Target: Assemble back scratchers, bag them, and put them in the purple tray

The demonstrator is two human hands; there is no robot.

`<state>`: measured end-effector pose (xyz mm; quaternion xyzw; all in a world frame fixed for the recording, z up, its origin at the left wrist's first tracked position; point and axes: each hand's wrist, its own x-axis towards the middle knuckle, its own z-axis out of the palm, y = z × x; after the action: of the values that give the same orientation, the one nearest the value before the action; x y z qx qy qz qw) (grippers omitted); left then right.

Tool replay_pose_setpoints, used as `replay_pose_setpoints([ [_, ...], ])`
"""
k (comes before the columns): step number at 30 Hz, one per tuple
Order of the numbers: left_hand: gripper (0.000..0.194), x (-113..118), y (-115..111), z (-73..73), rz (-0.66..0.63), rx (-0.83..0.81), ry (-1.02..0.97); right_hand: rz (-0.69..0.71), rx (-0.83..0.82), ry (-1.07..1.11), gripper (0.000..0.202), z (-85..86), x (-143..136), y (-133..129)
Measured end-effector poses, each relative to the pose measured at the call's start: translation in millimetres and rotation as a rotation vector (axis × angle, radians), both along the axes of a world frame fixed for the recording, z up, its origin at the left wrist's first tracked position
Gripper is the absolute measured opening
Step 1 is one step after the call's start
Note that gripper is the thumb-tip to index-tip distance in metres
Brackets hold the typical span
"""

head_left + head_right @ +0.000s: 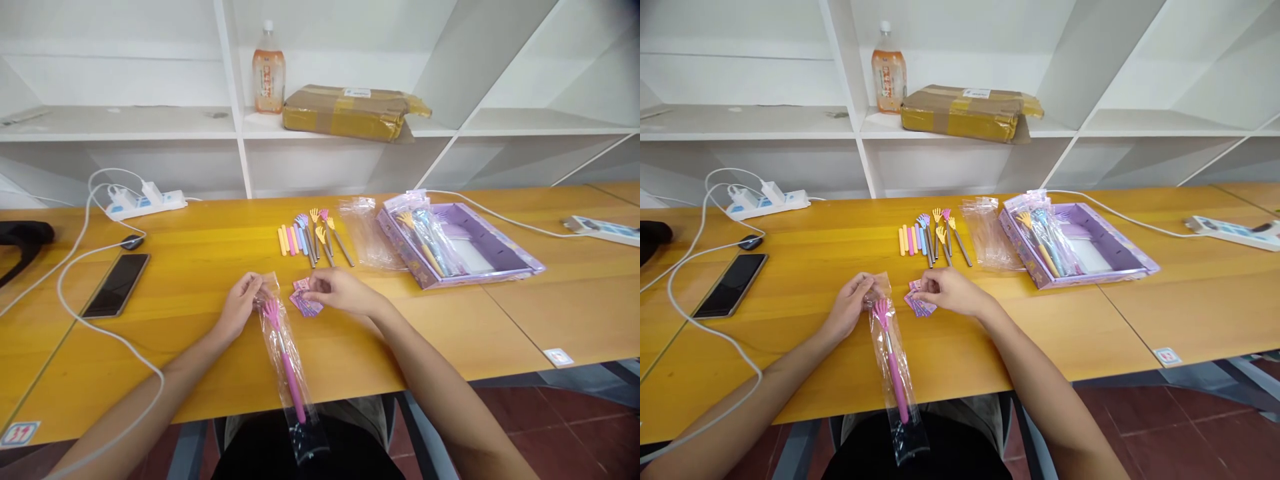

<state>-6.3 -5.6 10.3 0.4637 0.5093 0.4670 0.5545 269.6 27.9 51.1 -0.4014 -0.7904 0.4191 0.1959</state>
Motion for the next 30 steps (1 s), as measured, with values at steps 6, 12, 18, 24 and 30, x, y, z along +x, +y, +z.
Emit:
replay_pose_setpoints([
  [6, 0.053, 1.7, -9.6, 4.9, -0.164, 0.020, 0.205, 0.035, 0.271, -0.326, 0.040, -11.0, 6.4, 7.1],
  [12, 0.053, 4.8, -12.7, 5.6, -0.292, -0.027, 0.231, 0.056, 0.127, -0.176, 0.028, -17.9, 8.3, 11.7],
  [18, 0.053, 6.4, -12.5, 3.4, -0.339, -0.041, 0.183, 0.018, -0.089, 0.196, 0.037, -5.9, 5.7, 5.4],
  [24, 0.054, 8.6, -15.0, -2.3, -0.357, -0.040, 0.168, -0.107, -0.262, 0.548, 0.045, -14.3, -19.9, -11.0],
  [30, 0.047, 6.1, -14.2, -4.6, -0.360, 0.013, 0.167, -0.119, -0.221, 0.477, 0.046, -31.4, -34.3, -13.1],
])
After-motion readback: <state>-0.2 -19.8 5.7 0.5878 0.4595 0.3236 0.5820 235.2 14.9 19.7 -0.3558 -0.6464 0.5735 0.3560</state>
